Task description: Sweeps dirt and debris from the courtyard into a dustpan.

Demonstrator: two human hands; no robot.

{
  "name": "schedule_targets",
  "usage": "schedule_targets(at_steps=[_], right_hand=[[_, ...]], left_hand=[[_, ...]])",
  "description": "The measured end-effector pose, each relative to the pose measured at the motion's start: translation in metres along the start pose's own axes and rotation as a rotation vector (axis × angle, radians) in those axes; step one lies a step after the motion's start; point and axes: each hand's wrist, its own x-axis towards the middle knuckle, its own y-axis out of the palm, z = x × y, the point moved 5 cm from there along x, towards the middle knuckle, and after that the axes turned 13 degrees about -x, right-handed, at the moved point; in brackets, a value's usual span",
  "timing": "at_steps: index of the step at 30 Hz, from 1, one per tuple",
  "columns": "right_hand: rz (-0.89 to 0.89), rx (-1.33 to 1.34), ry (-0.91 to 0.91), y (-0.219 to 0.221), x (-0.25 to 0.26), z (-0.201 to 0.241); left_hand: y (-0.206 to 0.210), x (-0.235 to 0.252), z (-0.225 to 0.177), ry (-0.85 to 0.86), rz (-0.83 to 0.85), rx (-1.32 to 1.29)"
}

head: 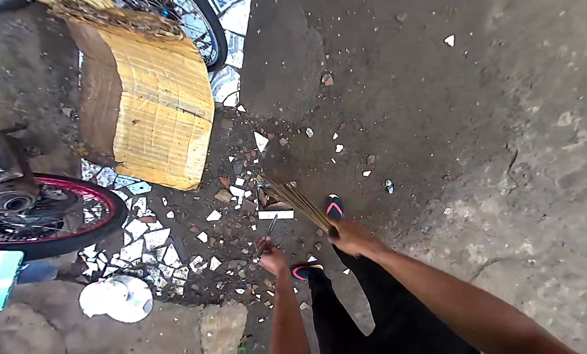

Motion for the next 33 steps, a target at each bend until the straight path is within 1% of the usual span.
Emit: schedule_targets(at_steps=[2,3,5,6,8,10,11,12,14,15,16,18,20,23,25,27,30,33], right_hand=[[0.021,-0.044,0.016,-0.007,-0.046,-0.006],[0.009,-0.089,0.010,-0.016,-0.056,-0.003],[-0.056,-0.180,-0.022,-0.048,-0.050,0.015],[-0.104,-0.215,-0.045,-0.069,-0.033,0.028],[-0.217,-0.251,-0.078,-0.101,0.022,0.051],[-0.289,-0.274,-0.092,-0.106,0.082,0.064],[-0.273,-0.255,-0.088,-0.103,0.100,0.065],[-0.213,-0.236,-0.089,-0.097,0.105,0.061],[-0.044,-0.233,-0.115,-0.077,0.082,0.042],[0.004,-0.230,-0.127,-0.067,0.063,0.028],[0.013,-0.204,-0.126,-0.060,0.041,0.011],[0.001,-0.119,-0.092,-0.052,-0.003,-0.031],[0.002,0.057,-0.044,-0.036,-0.047,-0.078],[-0.134,0.293,0.017,-0.010,-0.092,-0.150],[-0.252,0.393,0.091,0.008,-0.107,-0.188],[-0.345,0.496,0.186,0.023,-0.115,-0.212],[-0.409,0.658,0.348,0.036,-0.110,-0.232],[-0.434,0.795,0.465,0.049,-0.091,-0.233]], left_hand=[[0.003,0.003,-0.007,-0.067,-0.056,0.000],[0.001,0.004,-0.005,-0.094,-0.075,-0.013],[-0.004,0.005,0.004,-0.103,-0.092,-0.052],[-0.005,0.005,0.005,-0.092,-0.086,-0.075],[-0.003,0.005,0.008,-0.083,-0.072,-0.112],[-0.004,0.002,0.013,-0.071,-0.077,-0.130],[-0.003,0.003,0.014,-0.054,-0.070,-0.136],[0.000,0.003,0.015,-0.042,-0.052,-0.146],[0.003,0.001,0.016,-0.063,-0.028,-0.173],[0.001,0.001,0.015,-0.075,-0.022,-0.189],[0.000,0.003,0.013,-0.081,-0.014,-0.212],[0.000,0.008,0.007,-0.083,0.007,-0.267],[-0.004,0.007,-0.003,-0.069,0.047,-0.270],[-0.008,0.003,-0.028,0.024,0.124,-0.208],[-0.008,0.000,-0.042,0.096,0.196,-0.152],[-0.006,-0.001,-0.058,0.155,0.291,-0.087],[0.011,-0.001,-0.084,0.295,0.434,0.001],[0.039,0.004,-0.106,0.422,0.590,0.076]])
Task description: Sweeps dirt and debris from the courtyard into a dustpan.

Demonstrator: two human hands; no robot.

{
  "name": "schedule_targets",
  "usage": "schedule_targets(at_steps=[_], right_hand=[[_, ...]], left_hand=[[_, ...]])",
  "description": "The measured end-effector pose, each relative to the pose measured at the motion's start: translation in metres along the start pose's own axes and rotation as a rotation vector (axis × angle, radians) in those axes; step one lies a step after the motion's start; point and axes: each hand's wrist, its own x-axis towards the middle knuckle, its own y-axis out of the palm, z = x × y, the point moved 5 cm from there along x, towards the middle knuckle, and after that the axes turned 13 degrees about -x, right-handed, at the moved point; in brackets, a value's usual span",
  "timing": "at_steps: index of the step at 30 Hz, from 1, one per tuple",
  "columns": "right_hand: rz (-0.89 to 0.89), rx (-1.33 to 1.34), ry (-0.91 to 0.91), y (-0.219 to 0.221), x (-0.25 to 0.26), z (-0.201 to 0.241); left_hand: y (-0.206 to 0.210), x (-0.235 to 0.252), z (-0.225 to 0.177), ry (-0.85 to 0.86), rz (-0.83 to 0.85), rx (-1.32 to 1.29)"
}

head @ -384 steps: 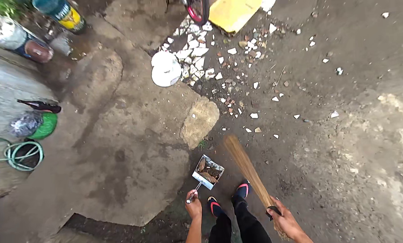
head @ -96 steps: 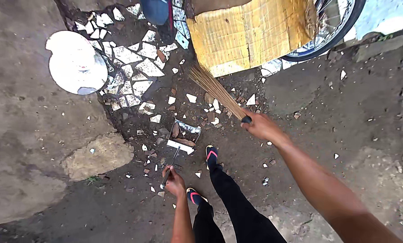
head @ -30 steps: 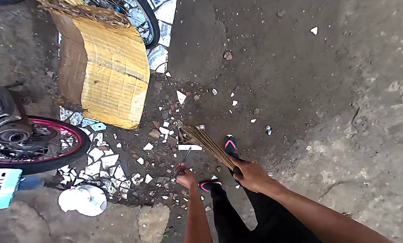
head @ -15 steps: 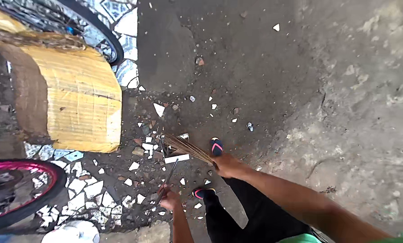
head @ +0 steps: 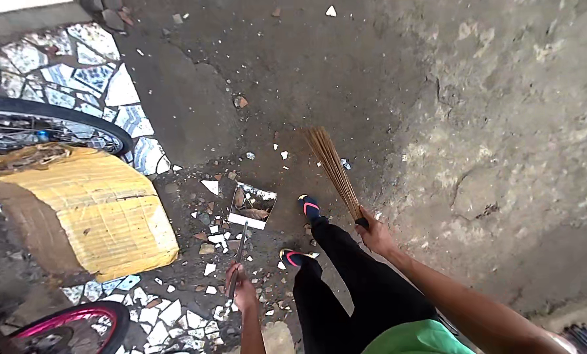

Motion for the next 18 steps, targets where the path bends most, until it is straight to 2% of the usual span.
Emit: schedule_targets(at_steps=[4,8,10,12,15,18], right_hand=[[-0.004,0.061,0.108,0.053,0.012,0.025],[0.196,0.125,0.048,0.125,0.018,0.063],[0.263,0.222,-0.002,0.143,-0.002,0.072],[0.268,0.324,-0.011,0.143,-0.044,0.070],[0.232,0.399,0.020,0.144,-0.114,0.055],[0.123,0.436,0.124,0.150,-0.141,0.029]], left_hand=[[0.036,0.038,-0.020,0.185,0.209,0.113],[0.081,0.067,-0.042,0.262,0.428,0.222],[0.104,0.082,-0.052,0.278,0.506,0.311],[0.119,0.093,-0.066,0.266,0.545,0.397],[0.118,0.115,-0.072,0.237,0.505,0.472],[0.115,0.130,-0.074,0.254,0.561,0.488]])
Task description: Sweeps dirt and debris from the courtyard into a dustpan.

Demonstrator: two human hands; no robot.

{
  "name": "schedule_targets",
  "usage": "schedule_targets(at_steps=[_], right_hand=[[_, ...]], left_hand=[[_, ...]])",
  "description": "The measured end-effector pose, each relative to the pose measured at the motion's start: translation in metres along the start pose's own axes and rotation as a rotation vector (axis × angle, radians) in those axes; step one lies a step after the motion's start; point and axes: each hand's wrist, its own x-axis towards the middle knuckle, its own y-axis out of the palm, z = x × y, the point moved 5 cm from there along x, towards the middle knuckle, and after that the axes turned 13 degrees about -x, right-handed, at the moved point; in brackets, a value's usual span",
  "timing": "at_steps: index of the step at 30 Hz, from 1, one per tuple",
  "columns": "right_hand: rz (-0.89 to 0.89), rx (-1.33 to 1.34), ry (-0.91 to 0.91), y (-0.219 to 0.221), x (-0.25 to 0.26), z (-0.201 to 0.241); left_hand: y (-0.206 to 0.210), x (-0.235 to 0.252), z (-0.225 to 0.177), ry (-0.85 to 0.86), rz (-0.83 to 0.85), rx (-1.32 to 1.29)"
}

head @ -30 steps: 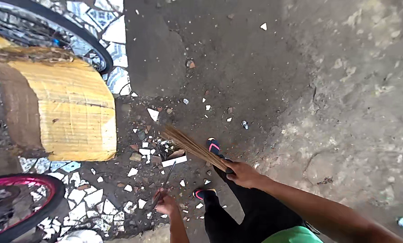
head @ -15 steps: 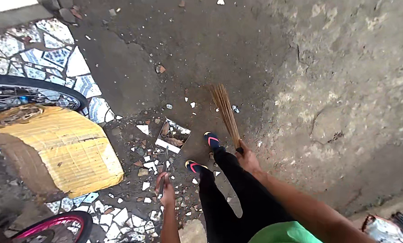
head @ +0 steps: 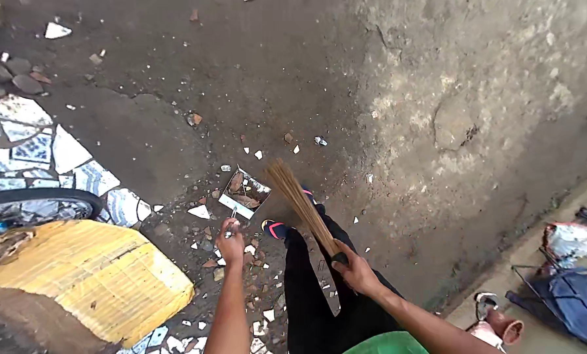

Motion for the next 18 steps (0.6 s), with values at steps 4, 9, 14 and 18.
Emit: schedule_targets(at_steps=[4,9,14,18], right_hand=[[-0.205,0.150,0.096,-0.019,0.018,-0.040],[-0.338,0.493,0.244,-0.029,0.032,-0.098],[-0.345,0.351,0.408,-0.018,0.016,-0.182],[-0.249,0.254,0.555,-0.011,0.009,-0.221]], left_hand=[[0.000,0.007,0.006,0.045,0.084,-0.042],[-0.017,0.007,-0.008,0.047,0.010,-0.085],[-0.059,-0.006,-0.031,0.052,-0.087,-0.224],[-0.102,-0.005,-0.062,0.091,-0.138,-0.412]])
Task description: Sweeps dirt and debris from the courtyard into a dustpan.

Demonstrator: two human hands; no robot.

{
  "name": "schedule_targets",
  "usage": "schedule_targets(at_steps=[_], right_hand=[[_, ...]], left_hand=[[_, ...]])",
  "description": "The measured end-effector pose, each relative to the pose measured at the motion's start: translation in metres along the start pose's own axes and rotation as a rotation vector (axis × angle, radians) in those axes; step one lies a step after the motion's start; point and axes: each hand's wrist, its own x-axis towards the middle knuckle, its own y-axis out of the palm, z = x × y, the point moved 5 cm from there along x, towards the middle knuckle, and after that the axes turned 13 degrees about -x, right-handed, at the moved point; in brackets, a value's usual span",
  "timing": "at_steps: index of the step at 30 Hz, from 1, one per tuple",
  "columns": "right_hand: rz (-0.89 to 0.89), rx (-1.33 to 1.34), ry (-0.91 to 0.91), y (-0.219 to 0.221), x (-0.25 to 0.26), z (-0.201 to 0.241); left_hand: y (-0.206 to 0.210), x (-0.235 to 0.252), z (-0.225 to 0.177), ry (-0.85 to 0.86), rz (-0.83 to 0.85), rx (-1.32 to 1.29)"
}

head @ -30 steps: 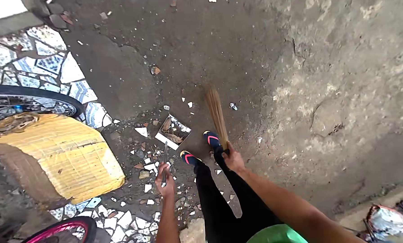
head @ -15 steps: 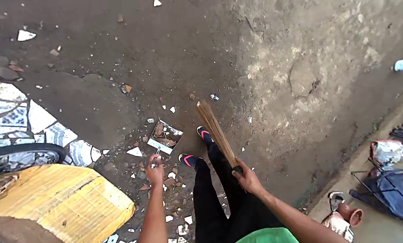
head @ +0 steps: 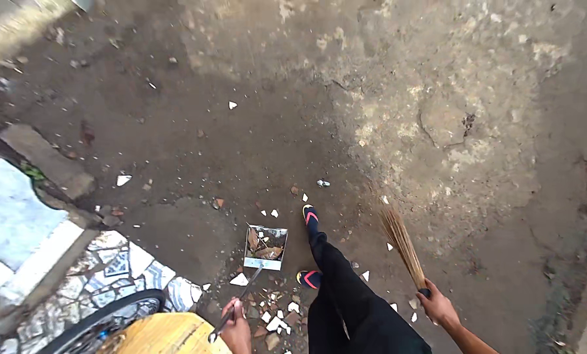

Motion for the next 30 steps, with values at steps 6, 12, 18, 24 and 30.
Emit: schedule_targets(at_steps=[6,12,18,24,30], right_hand=[[0.011,0.133,0.117,-0.038,0.022,0.079],[0.029,0.492,-0.012,-0.171,0.025,0.267],[-0.008,0.326,-0.339,-0.285,0.008,0.426],[0.242,0.301,-0.403,-0.332,-0.048,0.569],[0.282,0.205,-0.515,-0.326,-0.091,0.729]], left_hand=[[-0.002,0.048,-0.074,0.001,-0.079,-0.112],[0.034,0.120,-0.153,0.044,-0.213,-0.130],[0.049,0.203,-0.231,0.076,-0.320,-0.171],[0.058,0.295,-0.273,0.021,-0.433,-0.279],[0.080,0.438,-0.307,0.032,-0.400,-0.216]])
